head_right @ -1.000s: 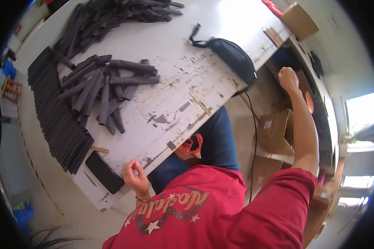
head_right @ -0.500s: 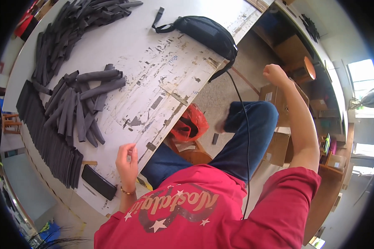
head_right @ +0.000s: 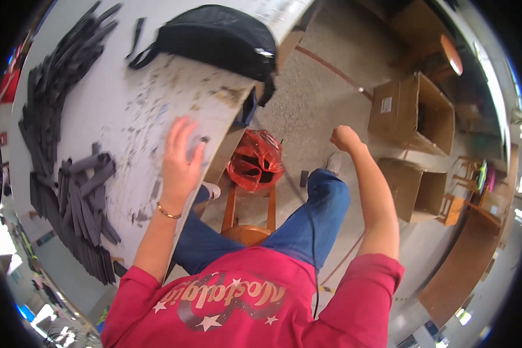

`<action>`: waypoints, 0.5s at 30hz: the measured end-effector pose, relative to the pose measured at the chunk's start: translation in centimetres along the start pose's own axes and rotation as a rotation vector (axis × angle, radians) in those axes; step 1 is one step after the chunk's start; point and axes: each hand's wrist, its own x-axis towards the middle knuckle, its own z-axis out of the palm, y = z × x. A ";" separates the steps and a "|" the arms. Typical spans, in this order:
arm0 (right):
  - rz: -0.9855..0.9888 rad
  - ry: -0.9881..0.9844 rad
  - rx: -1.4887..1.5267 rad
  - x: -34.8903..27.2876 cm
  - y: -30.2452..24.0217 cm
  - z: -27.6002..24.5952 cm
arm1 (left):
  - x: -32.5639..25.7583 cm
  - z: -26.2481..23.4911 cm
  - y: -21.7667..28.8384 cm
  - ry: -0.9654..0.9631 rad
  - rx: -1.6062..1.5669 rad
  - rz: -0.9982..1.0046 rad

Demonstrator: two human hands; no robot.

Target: Inspecting and sorting dark grey foam or rubber strips at a factory workbench.

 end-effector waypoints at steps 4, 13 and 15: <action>0.164 0.106 0.344 4.0 7.4 11.2 | 1.9 3.5 0.0 -0.064 0.246 -0.024; 0.782 -0.013 1.019 11.3 10.2 41.3 | -0.1 2.4 0.2 -0.072 0.593 -0.287; 0.817 -0.198 1.116 12.5 7.3 46.1 | -0.5 1.0 0.8 -0.126 0.653 -0.363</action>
